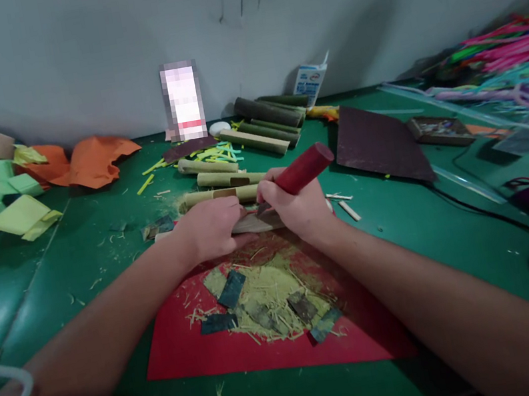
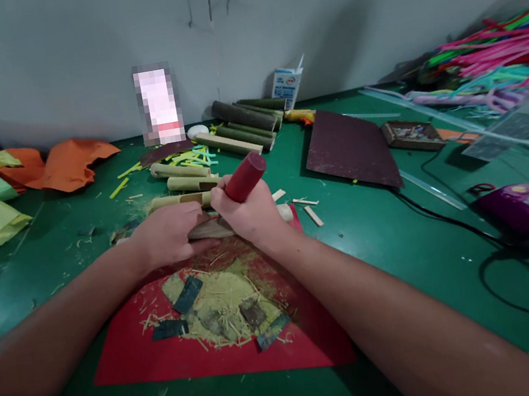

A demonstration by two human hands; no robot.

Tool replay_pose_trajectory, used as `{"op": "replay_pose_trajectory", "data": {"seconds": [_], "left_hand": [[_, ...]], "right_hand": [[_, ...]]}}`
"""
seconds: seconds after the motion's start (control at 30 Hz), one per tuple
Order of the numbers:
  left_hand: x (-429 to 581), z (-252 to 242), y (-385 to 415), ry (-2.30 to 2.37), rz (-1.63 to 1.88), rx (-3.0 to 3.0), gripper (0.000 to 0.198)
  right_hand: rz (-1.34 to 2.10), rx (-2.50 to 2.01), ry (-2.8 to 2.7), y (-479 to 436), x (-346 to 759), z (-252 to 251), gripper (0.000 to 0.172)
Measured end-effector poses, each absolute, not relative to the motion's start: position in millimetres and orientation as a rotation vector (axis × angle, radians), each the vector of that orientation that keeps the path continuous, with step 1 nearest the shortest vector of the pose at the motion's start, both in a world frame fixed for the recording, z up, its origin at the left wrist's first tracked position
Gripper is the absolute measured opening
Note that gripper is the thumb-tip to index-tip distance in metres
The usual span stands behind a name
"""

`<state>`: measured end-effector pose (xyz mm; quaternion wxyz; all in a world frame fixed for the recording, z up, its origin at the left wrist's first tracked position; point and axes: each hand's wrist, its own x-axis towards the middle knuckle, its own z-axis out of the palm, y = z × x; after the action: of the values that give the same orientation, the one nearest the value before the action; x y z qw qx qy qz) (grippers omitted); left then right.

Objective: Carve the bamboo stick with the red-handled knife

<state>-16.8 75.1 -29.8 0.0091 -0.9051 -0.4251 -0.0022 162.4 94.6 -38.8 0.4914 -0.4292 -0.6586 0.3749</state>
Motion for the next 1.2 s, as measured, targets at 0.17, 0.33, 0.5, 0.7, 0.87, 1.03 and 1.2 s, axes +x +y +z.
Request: {"op": "replay_pose_trajectory", "data": {"seconds": [0.17,0.33,0.5,0.7,0.87,1.03,1.2], "left_hand": [[-16.1,-29.1,75.5,-1.329,-0.009,-2.846,0.045],[-16.5,-29.5,76.7,-1.324,0.003,-2.844,0.041],[-15.9,-29.1,76.7,-1.316,0.014,-2.842,0.042],[-15.5,-28.6,76.3,-1.323,0.030,-2.841,0.043],[-15.6,-28.4,76.1,-1.315,0.017,-2.835,0.039],[-15.4,-27.8,75.9,-1.317,0.013,-2.844,0.040],[-15.5,-28.0,75.4,-1.341,0.031,-2.841,0.039]], "right_hand": [[0.908,-1.037,-1.607,93.8,163.6,-37.8,0.015],[0.907,-1.046,-1.598,93.1,162.9,-36.9,0.015],[0.918,-1.046,-1.589,93.5,162.8,-38.2,0.016],[0.910,-1.048,-1.595,94.6,163.6,-38.2,0.016],[0.896,-1.037,-1.594,95.2,163.0,-39.8,0.017],[0.884,-1.024,-1.603,94.9,163.0,-39.3,0.017],[0.891,-0.982,-1.656,92.0,163.5,-35.3,0.018]]}}
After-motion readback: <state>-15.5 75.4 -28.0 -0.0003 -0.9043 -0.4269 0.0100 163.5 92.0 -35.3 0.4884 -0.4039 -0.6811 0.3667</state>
